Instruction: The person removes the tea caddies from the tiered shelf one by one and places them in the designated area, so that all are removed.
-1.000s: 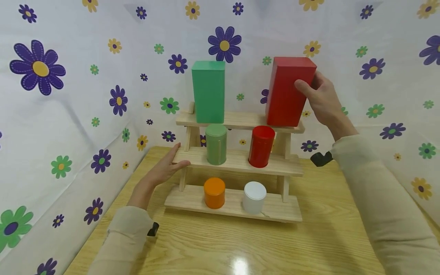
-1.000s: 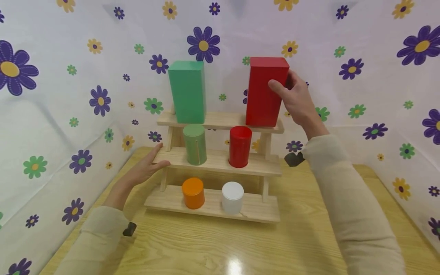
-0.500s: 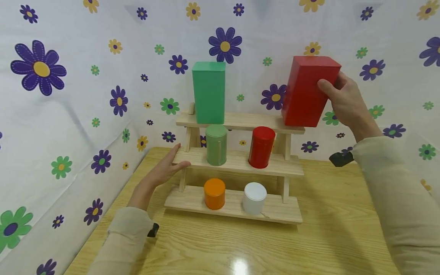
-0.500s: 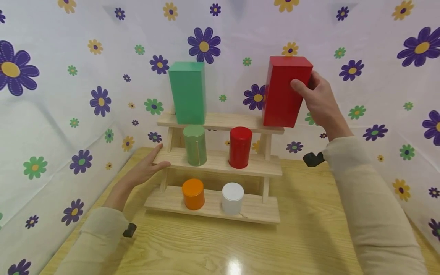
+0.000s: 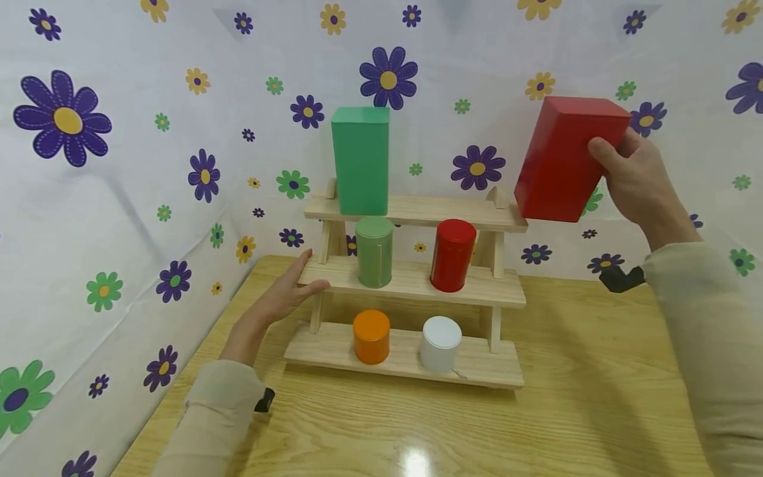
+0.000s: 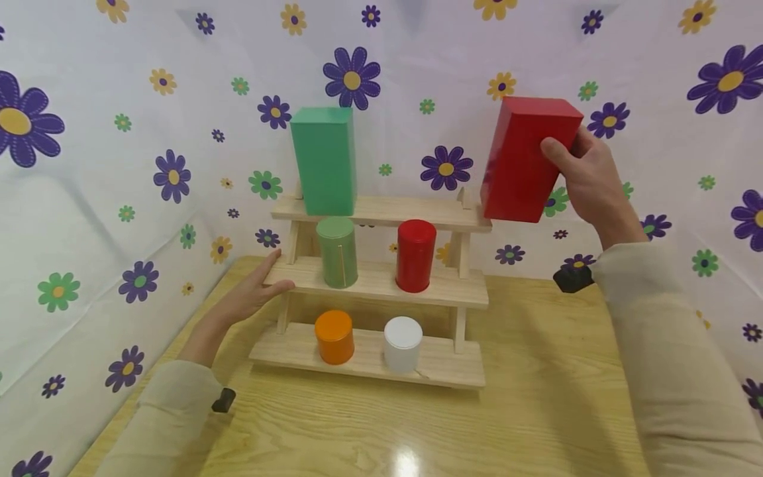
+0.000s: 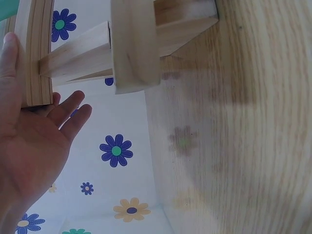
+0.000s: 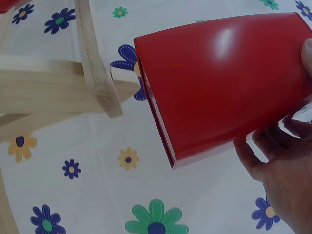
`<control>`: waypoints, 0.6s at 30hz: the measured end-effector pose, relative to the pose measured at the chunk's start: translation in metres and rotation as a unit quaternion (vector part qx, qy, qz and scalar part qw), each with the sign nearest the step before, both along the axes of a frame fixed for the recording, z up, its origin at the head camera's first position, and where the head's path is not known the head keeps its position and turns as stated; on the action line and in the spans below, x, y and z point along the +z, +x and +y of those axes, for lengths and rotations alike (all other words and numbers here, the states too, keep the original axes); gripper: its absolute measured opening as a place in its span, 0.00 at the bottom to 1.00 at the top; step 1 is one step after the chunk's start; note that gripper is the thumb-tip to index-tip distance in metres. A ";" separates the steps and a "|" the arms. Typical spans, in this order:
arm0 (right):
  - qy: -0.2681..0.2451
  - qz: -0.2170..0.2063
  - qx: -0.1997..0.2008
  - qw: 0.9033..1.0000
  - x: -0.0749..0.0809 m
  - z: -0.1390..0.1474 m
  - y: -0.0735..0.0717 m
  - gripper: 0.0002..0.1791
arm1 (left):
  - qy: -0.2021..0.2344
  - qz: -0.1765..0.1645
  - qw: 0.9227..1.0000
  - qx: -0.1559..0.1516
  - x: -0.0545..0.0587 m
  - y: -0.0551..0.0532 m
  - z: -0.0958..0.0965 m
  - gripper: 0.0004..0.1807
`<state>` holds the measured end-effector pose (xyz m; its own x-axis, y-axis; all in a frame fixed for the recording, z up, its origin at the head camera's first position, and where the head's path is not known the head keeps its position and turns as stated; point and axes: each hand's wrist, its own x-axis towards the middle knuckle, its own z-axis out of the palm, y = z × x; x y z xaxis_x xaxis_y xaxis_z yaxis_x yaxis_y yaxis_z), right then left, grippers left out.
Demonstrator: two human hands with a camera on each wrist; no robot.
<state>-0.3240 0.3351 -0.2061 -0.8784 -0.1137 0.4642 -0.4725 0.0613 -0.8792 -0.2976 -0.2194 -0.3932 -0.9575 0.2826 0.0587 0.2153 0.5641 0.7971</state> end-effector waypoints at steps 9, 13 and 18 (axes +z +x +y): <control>0.047 -0.011 -0.062 0.997 -0.003 0.028 0.006 0.30 | -0.008 0.006 1.000 0.001 0.001 -0.001 -0.002 0.54; 0.087 -0.002 -0.099 0.991 -0.005 0.038 0.007 0.30 | -0.004 0.007 1.000 -0.003 0.001 -0.001 -0.001 0.54; 0.118 -0.002 -0.127 0.985 -0.007 0.041 0.007 0.31 | 0.000 0.009 1.000 0.004 0.002 -0.001 -0.001 0.55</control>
<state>-0.3174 0.3765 -0.2132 -0.8939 0.0063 0.4482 -0.4125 0.3799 -0.8279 -0.2987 -0.2202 -0.3915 -0.9583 0.2755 0.0756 0.2253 0.5657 0.7932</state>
